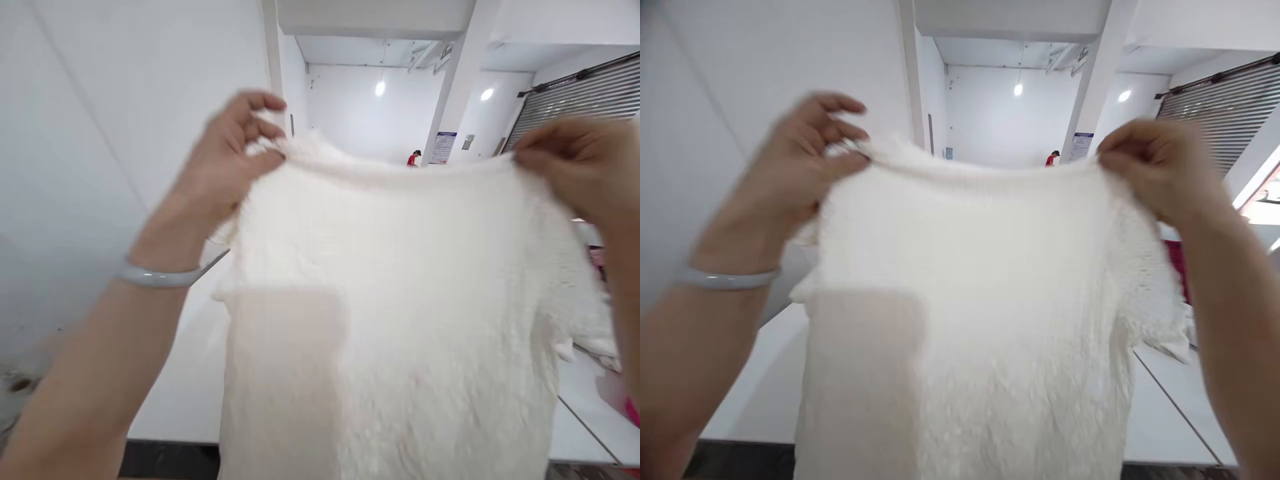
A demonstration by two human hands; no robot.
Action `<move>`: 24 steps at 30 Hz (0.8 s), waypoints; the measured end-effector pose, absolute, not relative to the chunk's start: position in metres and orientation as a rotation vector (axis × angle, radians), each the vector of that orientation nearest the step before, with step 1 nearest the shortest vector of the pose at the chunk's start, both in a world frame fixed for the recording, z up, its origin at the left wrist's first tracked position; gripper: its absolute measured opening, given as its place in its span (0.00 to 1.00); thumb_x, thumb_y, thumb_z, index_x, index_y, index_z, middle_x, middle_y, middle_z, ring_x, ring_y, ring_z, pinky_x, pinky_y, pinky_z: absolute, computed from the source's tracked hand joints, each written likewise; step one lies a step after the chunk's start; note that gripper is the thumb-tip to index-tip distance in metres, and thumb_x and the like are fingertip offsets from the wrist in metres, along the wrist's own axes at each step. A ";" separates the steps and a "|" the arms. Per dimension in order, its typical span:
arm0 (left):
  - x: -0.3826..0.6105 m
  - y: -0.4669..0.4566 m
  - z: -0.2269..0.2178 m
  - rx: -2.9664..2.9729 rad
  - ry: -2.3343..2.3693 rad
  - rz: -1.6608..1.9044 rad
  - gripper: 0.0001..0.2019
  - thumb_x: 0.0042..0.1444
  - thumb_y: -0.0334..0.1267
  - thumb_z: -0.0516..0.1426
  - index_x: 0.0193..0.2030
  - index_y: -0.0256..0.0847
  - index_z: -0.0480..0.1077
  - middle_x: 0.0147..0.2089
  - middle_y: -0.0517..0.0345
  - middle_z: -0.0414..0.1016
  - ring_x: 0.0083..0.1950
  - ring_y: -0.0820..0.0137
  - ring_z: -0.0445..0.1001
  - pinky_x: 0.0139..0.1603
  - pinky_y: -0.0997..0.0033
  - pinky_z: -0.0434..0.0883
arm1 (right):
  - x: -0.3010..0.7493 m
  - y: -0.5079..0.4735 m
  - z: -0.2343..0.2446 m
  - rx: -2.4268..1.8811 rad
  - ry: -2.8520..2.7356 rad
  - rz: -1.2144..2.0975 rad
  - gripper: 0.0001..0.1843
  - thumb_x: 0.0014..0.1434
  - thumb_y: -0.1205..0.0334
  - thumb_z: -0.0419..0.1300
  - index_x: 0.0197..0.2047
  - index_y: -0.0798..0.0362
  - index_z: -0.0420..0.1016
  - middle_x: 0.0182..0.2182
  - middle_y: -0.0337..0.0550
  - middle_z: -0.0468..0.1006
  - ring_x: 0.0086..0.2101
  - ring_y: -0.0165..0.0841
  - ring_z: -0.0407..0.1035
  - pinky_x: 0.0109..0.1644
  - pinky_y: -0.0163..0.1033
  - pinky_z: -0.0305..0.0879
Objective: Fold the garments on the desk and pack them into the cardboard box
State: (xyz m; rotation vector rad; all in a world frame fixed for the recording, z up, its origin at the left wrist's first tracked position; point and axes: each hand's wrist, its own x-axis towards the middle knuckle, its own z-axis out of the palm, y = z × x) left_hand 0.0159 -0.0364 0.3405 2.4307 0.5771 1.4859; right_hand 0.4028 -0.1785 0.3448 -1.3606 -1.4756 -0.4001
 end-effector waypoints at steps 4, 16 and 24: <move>0.060 0.050 0.261 2.347 0.764 1.294 0.26 0.54 0.28 0.54 0.61 0.41 0.58 0.46 0.56 0.69 0.46 0.70 0.69 0.49 0.65 0.66 | 0.441 -0.076 0.266 -1.549 -1.701 -0.265 0.04 0.54 0.66 0.59 0.34 0.54 0.74 0.27 0.41 0.75 0.28 0.29 0.66 0.33 0.36 0.60; 0.149 0.175 0.035 2.548 1.432 0.534 0.20 0.60 0.33 0.48 0.59 0.44 0.61 0.67 0.45 0.53 0.68 0.54 0.47 0.60 0.49 0.56 | 0.469 0.064 0.040 -1.988 -1.966 -0.034 0.18 0.61 0.62 0.51 0.53 0.54 0.70 0.57 0.53 0.67 0.55 0.43 0.63 0.57 0.47 0.61; 0.154 0.164 -0.006 2.684 1.327 0.279 0.24 0.63 0.51 0.44 0.63 0.45 0.59 0.69 0.47 0.52 0.69 0.48 0.45 0.62 0.38 0.48 | 0.447 0.031 -0.033 -2.066 -2.068 -0.054 0.27 0.65 0.48 0.41 0.63 0.49 0.59 0.65 0.49 0.55 0.63 0.46 0.48 0.62 0.58 0.49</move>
